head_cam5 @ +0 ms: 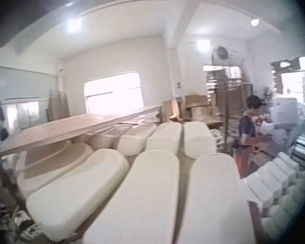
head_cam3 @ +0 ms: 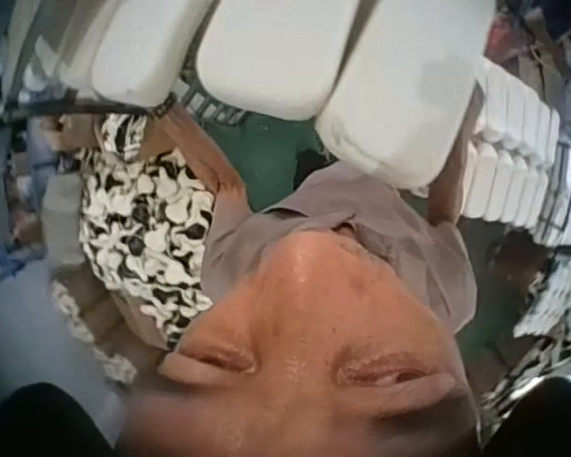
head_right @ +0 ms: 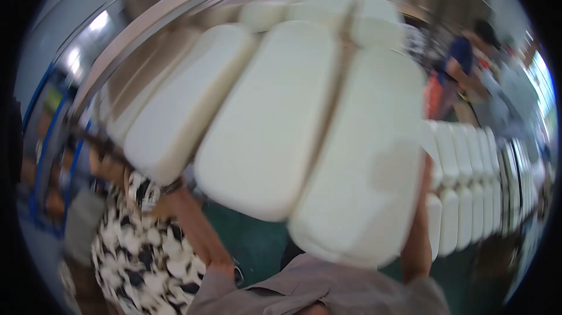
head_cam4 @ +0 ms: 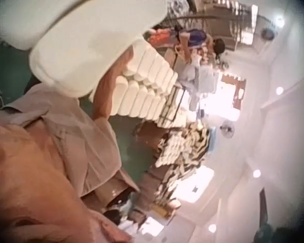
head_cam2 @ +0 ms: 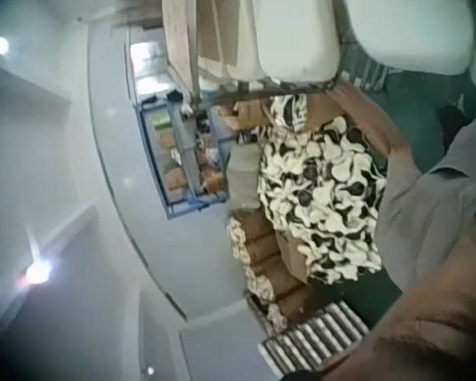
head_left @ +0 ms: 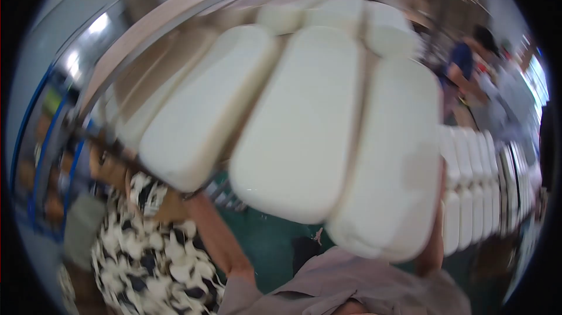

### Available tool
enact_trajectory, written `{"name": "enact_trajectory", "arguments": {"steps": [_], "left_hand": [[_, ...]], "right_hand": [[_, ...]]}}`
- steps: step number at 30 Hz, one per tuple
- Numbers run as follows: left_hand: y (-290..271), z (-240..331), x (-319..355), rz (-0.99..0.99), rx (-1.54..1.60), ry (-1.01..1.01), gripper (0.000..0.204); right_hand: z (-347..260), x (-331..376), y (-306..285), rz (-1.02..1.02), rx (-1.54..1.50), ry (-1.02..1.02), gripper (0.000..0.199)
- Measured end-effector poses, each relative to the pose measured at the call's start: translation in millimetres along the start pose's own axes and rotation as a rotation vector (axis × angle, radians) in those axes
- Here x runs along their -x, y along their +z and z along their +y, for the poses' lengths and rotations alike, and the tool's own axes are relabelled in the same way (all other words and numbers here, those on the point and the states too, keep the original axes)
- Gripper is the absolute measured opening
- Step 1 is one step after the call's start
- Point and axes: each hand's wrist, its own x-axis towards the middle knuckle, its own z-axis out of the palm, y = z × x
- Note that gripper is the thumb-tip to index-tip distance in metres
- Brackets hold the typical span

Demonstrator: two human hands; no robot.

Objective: Sorting, moving, and organizing foam components and equipment on a manufacturing floor.

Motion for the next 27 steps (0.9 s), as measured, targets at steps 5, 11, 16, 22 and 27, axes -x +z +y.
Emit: {"name": "enact_trajectory", "arguments": {"steps": [5, 11, 16, 22, 27], "left_hand": [[-42.2, 40.3, -90.1, -0.088, 0.029, -0.055, 0.055], [-44.1, 31.7, -122.2, 0.021, -0.043, -0.005, 0.056], [-32.4, 20.7, -119.7, 0.237, -0.182, 0.066, 0.057], [16.2, -53.3, -190.9, 0.456, -0.333, 0.047, 0.044], [5.4, -82.8, -226.3, 0.364, -0.524, 0.126, 0.043]], "right_hand": [[-90.8, -61.1, 33.9, 0.300, -0.654, 0.265, 0.038], [-100.3, -144.3, 38.8, 0.193, -0.672, 0.426, 0.042], [-51.5, -233.9, 71.5, 0.094, -0.288, 0.162, 0.044], [25.0, -403.0, 57.5, -0.166, -0.949, 0.305, 0.053], [-0.2, -356.2, 128.7, 0.162, -1.787, 0.273, 0.049]]}}
